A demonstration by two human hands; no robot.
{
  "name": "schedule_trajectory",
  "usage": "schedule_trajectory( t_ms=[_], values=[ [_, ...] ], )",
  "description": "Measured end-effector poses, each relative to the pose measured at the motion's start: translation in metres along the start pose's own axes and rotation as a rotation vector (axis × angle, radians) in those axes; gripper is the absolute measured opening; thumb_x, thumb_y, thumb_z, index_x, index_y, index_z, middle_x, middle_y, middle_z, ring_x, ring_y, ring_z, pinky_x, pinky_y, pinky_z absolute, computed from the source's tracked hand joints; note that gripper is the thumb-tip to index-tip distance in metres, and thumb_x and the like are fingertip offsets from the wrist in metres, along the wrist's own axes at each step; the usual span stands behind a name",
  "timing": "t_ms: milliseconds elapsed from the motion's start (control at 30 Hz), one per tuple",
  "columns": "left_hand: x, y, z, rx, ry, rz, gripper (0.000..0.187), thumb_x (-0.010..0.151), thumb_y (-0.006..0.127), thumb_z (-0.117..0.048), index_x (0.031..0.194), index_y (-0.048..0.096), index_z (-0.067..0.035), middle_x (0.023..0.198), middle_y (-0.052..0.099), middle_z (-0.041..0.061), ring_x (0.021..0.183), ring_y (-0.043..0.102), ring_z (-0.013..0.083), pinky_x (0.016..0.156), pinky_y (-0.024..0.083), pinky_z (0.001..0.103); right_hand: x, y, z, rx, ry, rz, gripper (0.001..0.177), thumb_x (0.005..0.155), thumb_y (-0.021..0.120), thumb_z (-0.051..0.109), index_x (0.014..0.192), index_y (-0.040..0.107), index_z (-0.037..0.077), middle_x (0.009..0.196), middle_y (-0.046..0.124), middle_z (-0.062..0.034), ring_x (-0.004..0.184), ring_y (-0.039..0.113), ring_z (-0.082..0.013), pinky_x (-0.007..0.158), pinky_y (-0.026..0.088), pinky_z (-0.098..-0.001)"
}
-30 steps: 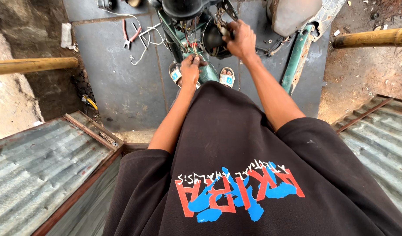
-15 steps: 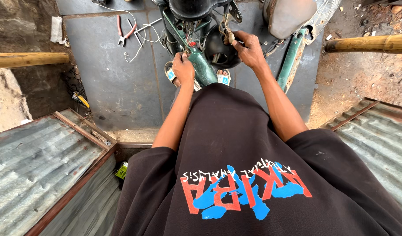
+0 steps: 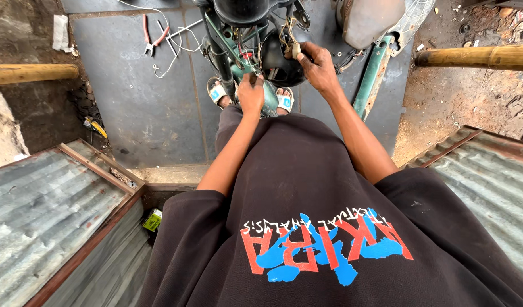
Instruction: The person disassembles the headlight and wiring assembly of a motorcycle using a screwdriver and by hand. They remove the headlight unit, manipulate the internal wiring connectors, and use a wrench to adjust front-end components alongside another person.
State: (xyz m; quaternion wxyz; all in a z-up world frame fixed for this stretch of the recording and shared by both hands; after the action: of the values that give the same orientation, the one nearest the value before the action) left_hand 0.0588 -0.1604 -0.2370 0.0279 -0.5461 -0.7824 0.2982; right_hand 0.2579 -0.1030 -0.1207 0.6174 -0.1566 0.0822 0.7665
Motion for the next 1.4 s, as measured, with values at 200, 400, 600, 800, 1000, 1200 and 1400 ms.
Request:
schedule_trajectory(
  t_ms=[200, 400, 600, 800, 1000, 1200, 1400],
  values=[
    [-0.004, 0.008, 0.001, -0.356, -0.181, 0.213, 0.031, 0.089, 0.074, -0.025, 0.1, 0.074, 0.004, 0.082, 0.077, 0.008, 0.071, 0.071, 0.0141, 0.063, 0.053, 0.03, -0.003, 0.0, 0.009, -0.174, -0.491, 0.031, 0.019, 0.109, 0.06, 0.008, 0.12, 0.067, -0.006, 0.107, 0.074, -0.0092, 0.093, 0.06, -0.0089, 0.084, 0.049, -0.0302],
    [-0.004, 0.008, -0.027, -0.168, -0.083, 0.296, 0.031, 0.086, 0.077, -0.025, 0.098, 0.075, 0.003, 0.077, 0.077, 0.013, 0.067, 0.071, 0.0173, 0.066, 0.054, 0.031, -0.007, 0.006, 0.008, -0.174, -0.113, -0.052, 0.022, 0.107, 0.061, 0.012, 0.12, 0.073, -0.003, 0.091, 0.07, -0.0081, 0.058, 0.039, -0.0078, 0.055, 0.039, -0.0272],
    [-0.001, 0.003, -0.026, 0.223, 0.229, 0.14, 0.035, 0.085, 0.079, -0.028, 0.106, 0.076, -0.001, 0.084, 0.074, 0.022, 0.077, 0.068, 0.0388, 0.068, 0.05, 0.045, -0.007, 0.011, -0.001, 0.126, -0.076, -0.07, 0.02, 0.109, 0.055, 0.011, 0.118, 0.068, -0.002, 0.099, 0.073, -0.003, 0.063, 0.048, -0.0032, 0.052, 0.044, -0.0224],
    [0.007, 0.0, -0.011, 0.001, 0.164, 0.269, 0.03, 0.09, 0.074, -0.027, 0.106, 0.075, -0.001, 0.082, 0.074, 0.018, 0.076, 0.073, 0.0335, 0.07, 0.053, 0.043, -0.004, 0.006, -0.002, 0.098, -0.077, -0.034, 0.024, 0.109, 0.056, 0.015, 0.116, 0.07, -0.002, 0.092, 0.071, -0.0043, 0.062, 0.049, -0.0054, 0.055, 0.043, -0.022],
    [0.001, -0.002, -0.015, -0.226, -0.092, 0.48, 0.024, 0.1, 0.068, -0.021, 0.107, 0.078, -0.001, 0.083, 0.076, 0.019, 0.066, 0.063, 0.0294, 0.063, 0.045, 0.038, -0.002, 0.004, 0.0, 0.068, -0.138, 0.041, 0.027, 0.108, 0.058, 0.02, 0.118, 0.07, -0.003, 0.088, 0.071, -0.0051, 0.064, 0.051, -0.0084, 0.06, 0.045, -0.0243],
    [-0.014, -0.003, -0.052, -0.035, 0.318, 0.185, 0.023, 0.096, 0.07, -0.015, 0.118, 0.074, -0.011, 0.118, 0.074, 0.009, 0.097, 0.074, 0.0253, 0.088, 0.059, 0.037, 0.001, -0.004, -0.016, 0.117, -0.148, 0.031, 0.028, 0.107, 0.056, 0.02, 0.118, 0.07, -0.002, 0.089, 0.07, -0.0041, 0.082, 0.061, -0.0098, 0.075, 0.051, -0.027],
    [0.048, 0.075, -0.038, 0.075, 0.338, 0.035, 0.055, 0.089, 0.071, -0.015, 0.142, 0.057, -0.01, 0.148, 0.057, 0.015, 0.139, 0.053, 0.0337, 0.117, 0.039, 0.043, 0.003, -0.014, -0.033, 0.165, -0.191, 0.014, 0.024, 0.109, 0.058, 0.017, 0.11, 0.069, -0.004, 0.092, 0.071, -0.0053, 0.087, 0.062, -0.0119, 0.083, 0.05, -0.0284]
  ],
)
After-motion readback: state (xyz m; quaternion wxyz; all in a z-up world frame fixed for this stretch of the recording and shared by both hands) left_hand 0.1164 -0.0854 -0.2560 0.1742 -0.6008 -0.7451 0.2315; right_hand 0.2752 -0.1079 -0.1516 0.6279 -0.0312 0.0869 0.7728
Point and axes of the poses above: each hand's wrist, its own x-axis towards the middle knuckle, its own y-axis out of the palm, z = x × y, the point moved 3 cm from there along x, towards the middle knuckle
